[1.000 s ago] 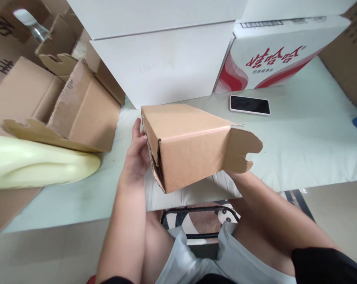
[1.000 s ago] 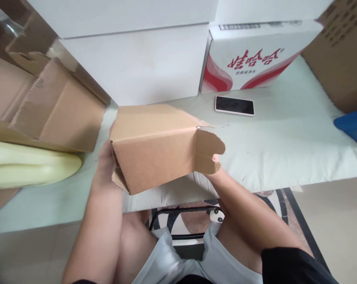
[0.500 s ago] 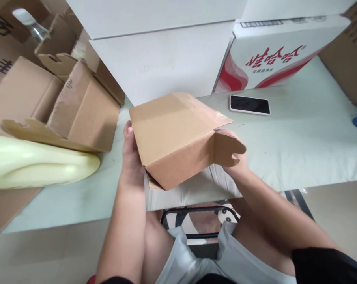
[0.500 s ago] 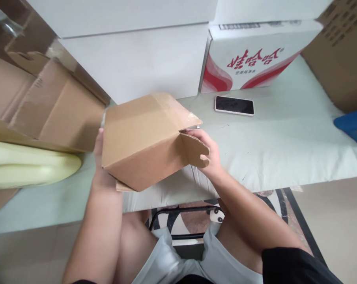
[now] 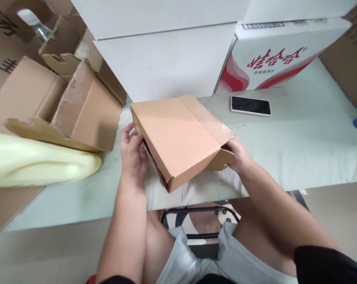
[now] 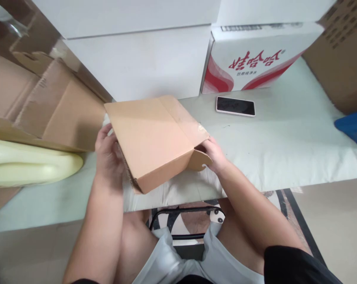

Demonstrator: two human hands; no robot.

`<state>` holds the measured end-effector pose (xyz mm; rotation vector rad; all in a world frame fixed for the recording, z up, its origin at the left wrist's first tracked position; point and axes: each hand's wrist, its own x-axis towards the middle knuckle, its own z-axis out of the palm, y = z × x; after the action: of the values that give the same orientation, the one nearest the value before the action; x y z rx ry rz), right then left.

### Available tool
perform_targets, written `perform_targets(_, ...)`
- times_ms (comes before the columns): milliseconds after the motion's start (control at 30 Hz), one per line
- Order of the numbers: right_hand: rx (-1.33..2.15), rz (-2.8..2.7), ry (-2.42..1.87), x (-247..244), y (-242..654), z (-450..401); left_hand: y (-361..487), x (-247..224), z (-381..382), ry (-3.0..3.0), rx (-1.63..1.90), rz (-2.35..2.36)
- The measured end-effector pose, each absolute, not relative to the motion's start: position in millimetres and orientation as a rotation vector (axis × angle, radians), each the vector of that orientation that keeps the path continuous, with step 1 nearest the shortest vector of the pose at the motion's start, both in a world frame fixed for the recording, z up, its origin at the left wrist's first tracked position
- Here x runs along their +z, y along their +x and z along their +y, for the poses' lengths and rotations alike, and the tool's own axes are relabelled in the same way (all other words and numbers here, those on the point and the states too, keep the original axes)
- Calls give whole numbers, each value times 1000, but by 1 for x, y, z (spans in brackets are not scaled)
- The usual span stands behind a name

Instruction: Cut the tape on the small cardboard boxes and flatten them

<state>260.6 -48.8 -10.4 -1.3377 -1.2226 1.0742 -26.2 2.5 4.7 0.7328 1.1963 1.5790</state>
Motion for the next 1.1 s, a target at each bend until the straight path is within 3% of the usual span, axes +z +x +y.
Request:
perform_targets(100,1044,-1172,-1565,-10,267,-39,-28,0,6,757,1651,1303)
perform_targets(233,763,-1538,-1914,-15,279,-32,-26,0,7,773,1706,1379)
perform_targets(400,641,-1872,-2018,-18,280,-34,-25,0,5,822,1714,1364)
perform_targets(600,608,-1542,-2090,-9,291,-31,-26,2,2,863,1783,1383)
perform_targets(833,790,-839,-1275,13,300,-30,-29,-9,12,981,1916,1470)
perform_targets(1100,818,-1059,-939,60,294,-43,-10,-22,8,1182,1760,1482)
